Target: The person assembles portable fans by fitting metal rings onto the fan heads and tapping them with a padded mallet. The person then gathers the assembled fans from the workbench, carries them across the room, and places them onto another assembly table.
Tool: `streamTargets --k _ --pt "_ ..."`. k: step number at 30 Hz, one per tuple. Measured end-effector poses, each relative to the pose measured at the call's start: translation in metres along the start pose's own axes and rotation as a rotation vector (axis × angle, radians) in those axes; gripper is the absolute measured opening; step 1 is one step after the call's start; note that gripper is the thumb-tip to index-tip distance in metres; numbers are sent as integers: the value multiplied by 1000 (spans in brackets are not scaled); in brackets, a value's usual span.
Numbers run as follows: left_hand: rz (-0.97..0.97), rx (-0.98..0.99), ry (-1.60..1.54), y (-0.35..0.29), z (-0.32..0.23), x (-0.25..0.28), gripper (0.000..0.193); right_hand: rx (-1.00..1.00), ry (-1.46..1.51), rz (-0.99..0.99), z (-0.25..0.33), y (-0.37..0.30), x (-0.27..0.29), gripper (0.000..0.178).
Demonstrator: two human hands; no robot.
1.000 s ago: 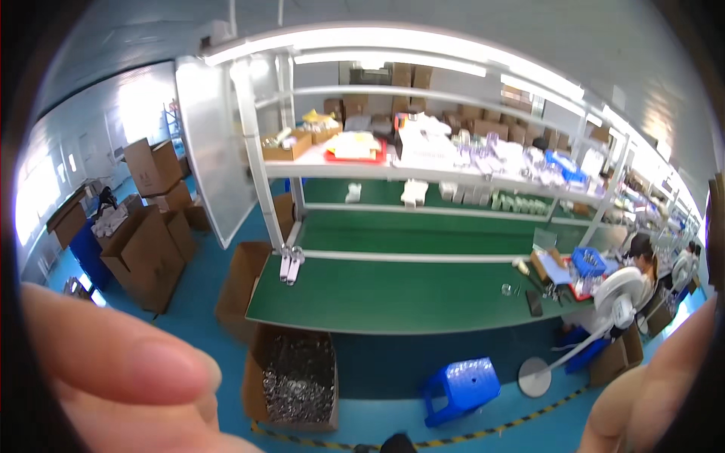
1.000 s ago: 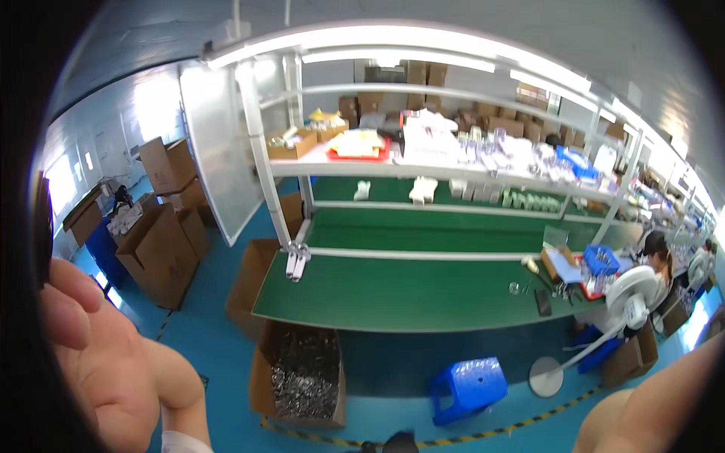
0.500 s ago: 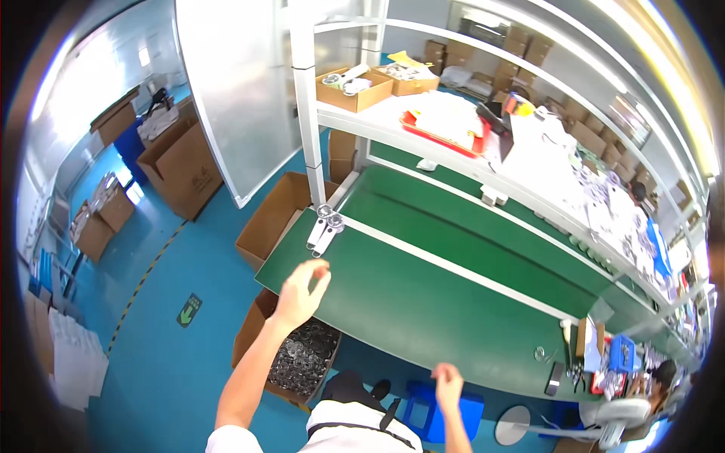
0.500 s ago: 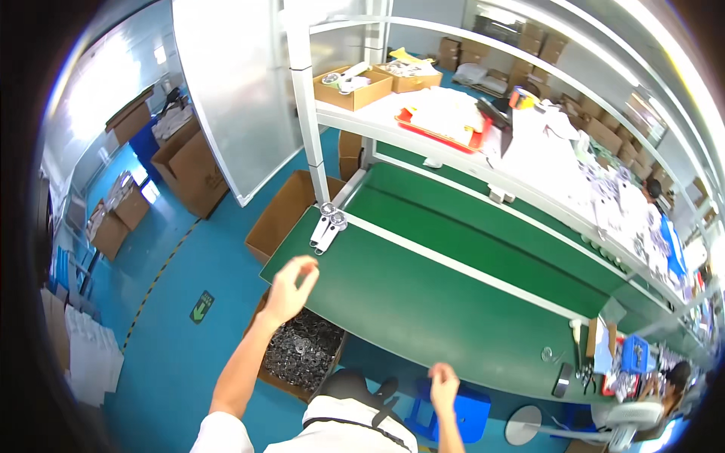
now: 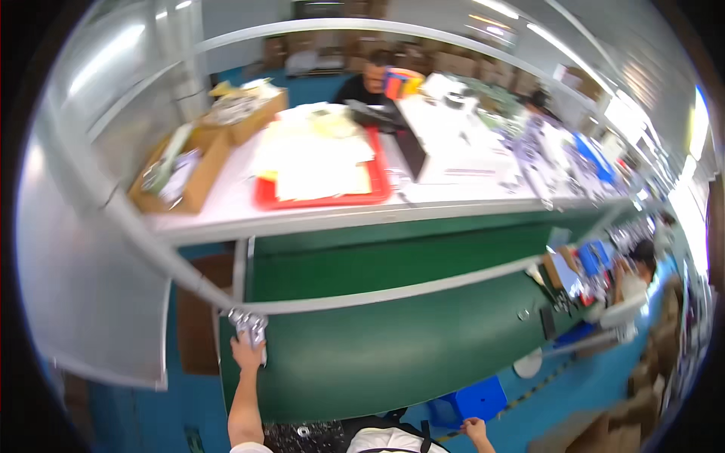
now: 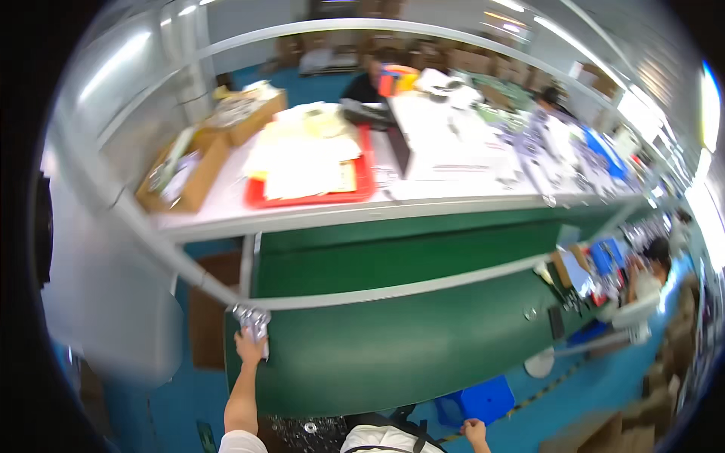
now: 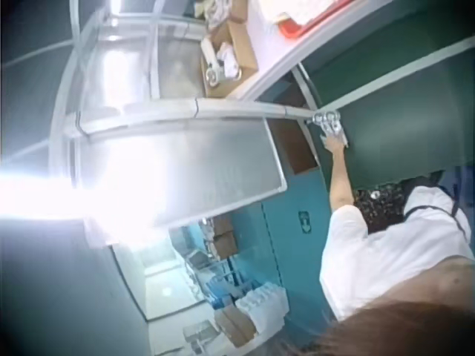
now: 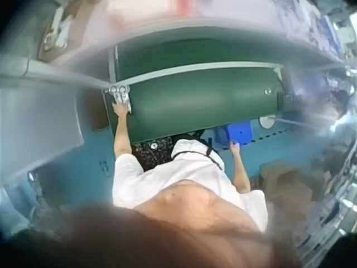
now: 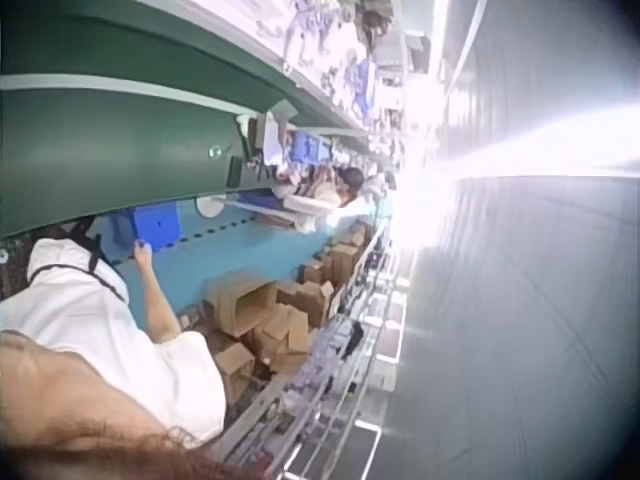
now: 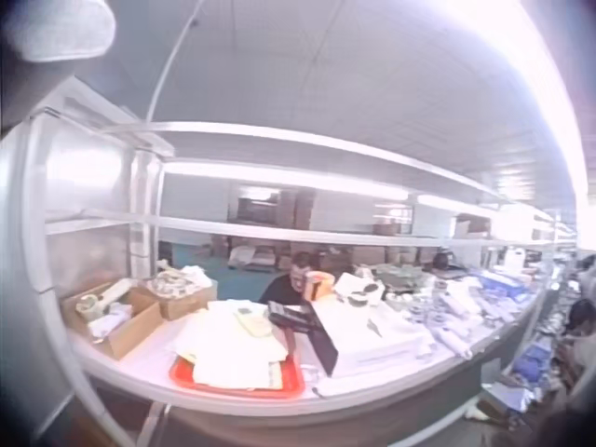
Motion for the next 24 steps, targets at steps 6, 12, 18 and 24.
streamTargets --k 6,12,18,24 --pt "1 26 265 22 -7 -27 81 -38 83 -65 -21 -66 -68 21" --pt "-153 -103 508 20 -42 8 58 -155 -174 -37 -47 -102 -137 26" --pt "190 -200 528 8 -52 -49 69 -154 58 -230 -78 -144 -177 26" --pt "354 -922 348 -163 -182 -26 62 -245 363 -397 -125 -208 -228 27"
Point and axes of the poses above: each hand's wrist, its own y-axis towards the middle knuckle, its own x-axis out of the back of the hand, z = x × y, the point moved 2 cm from there along y, towards the middle knuckle, and after that the axes turned 13 degrees about z, right-handed, at the moved point
